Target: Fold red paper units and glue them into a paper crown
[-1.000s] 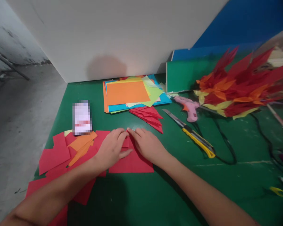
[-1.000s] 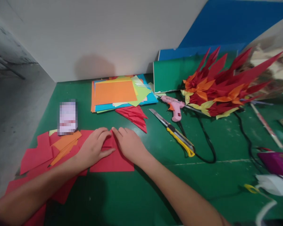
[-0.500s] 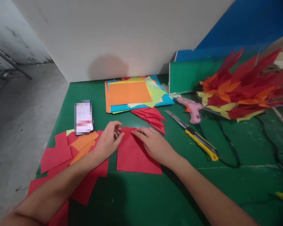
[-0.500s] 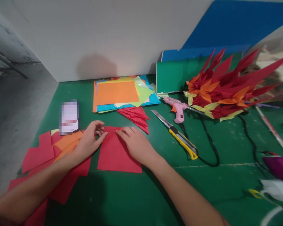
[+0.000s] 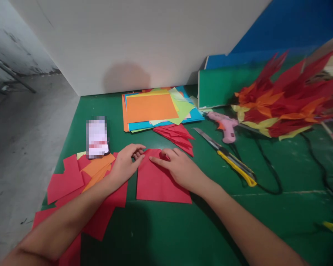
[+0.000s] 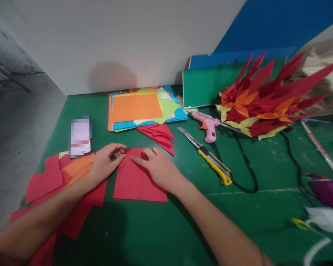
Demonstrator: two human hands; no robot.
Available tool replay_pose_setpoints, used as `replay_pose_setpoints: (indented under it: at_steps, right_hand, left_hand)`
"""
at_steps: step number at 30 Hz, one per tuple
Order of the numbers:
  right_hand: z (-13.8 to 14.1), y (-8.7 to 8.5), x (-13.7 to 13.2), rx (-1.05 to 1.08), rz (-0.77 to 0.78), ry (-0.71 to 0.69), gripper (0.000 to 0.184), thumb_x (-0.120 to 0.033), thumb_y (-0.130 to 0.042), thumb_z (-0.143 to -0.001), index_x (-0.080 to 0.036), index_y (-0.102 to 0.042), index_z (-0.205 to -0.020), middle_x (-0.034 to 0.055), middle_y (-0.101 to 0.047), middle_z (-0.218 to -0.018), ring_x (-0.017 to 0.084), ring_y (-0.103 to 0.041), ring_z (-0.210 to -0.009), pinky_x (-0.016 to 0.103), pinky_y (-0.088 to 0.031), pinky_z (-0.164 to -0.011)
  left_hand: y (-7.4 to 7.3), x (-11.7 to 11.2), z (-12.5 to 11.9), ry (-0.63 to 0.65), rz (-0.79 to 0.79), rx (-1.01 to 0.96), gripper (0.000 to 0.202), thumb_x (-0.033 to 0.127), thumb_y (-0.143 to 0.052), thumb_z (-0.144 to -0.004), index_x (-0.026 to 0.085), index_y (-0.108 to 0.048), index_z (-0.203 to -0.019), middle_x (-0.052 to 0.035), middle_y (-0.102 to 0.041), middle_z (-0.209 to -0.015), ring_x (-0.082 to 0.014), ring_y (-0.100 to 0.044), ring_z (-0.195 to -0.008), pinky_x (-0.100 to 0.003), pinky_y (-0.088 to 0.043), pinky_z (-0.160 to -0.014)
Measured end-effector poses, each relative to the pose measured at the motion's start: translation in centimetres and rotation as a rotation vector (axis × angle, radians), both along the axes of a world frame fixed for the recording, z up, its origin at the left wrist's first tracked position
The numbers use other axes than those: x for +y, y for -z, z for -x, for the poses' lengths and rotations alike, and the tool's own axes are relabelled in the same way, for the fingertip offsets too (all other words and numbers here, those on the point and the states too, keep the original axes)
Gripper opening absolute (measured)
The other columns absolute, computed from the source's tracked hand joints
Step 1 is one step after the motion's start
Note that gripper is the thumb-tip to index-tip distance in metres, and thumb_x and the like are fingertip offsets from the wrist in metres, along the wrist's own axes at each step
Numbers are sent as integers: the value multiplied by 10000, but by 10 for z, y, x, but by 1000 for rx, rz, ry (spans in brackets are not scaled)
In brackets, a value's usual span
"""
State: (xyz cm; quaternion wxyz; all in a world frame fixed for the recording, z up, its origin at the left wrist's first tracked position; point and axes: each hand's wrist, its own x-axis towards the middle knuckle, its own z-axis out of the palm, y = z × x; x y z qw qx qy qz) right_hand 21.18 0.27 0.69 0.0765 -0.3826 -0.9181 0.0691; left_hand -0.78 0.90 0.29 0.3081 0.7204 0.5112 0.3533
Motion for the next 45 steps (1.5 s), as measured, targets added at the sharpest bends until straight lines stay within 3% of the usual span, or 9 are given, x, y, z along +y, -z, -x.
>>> replay_pose_setpoints:
  at_steps: [6, 14, 23, 28, 32, 45]
  right_hand:
    - [0, 1, 0, -6, -24, -10, 506, -79, -367, -914, -296, -494, -1353, 110, -555, -1104, 215, -465, -861, 335, -415, -740]
    - [1, 6, 0, 35, -41, 41, 490, -28, -335, -871, -139, -531, -1306, 140, -595, -1163, 231, -515, -902, 389, -469, -819]
    - [2, 6, 0, 44, -36, 57, 461, -32, -356, -871, -117, -530, -1290, 148, -590, -1144, 240, -531, -924, 389, -477, -825]
    - [3, 5, -2, 99, -1, 74, 474, -27, -341, -870, -129, -502, -1303, 135, -581, -1175, 237, -526, -963, 392, -469, -856]
    - [2, 4, -2, 82, 3, 69, 530, -30, -340, -868, -167, -447, -1368, 129, -583, -1175, 232, -524, -937, 391, -478, -824]
    - [2, 6, -1, 55, -7, 69, 513, -34, -343, -868, -173, -501, -1336, 130, -592, -1148, 224, -522, -892, 387, -475, -803]
  left_hand:
    - [-3, 2, 2, 74, -146, 151, 121, 98, -549, -850, 177, -629, -895, -17, -626, -822, -113, -579, -705, -238, -502, -657]
    - [2, 1, 6, 200, -352, 338, 188, 124, -454, -921, 164, -637, -911, -53, -617, -855, -163, -584, -796, -303, -498, -714]
    - [-1, 1, 6, 279, -372, 498, 221, 138, -407, -945, 129, -621, -892, -89, -595, -904, -190, -549, -816, -332, -483, -739]
    - [2, 0, 5, 281, -419, 508, 189, 139, -439, -938, 112, -624, -911, -101, -605, -915, -195, -547, -818, -323, -487, -716]
    - [4, 1, 4, 309, -429, 475, 205, 131, -412, -948, 118, -616, -928, -112, -623, -993, -196, -569, -873, -360, -508, -783]
    - [-2, 8, 7, 440, -425, 469, 194, 97, -413, -938, 139, -602, -933, -98, -643, -1003, -188, -600, -907, -388, -515, -853]
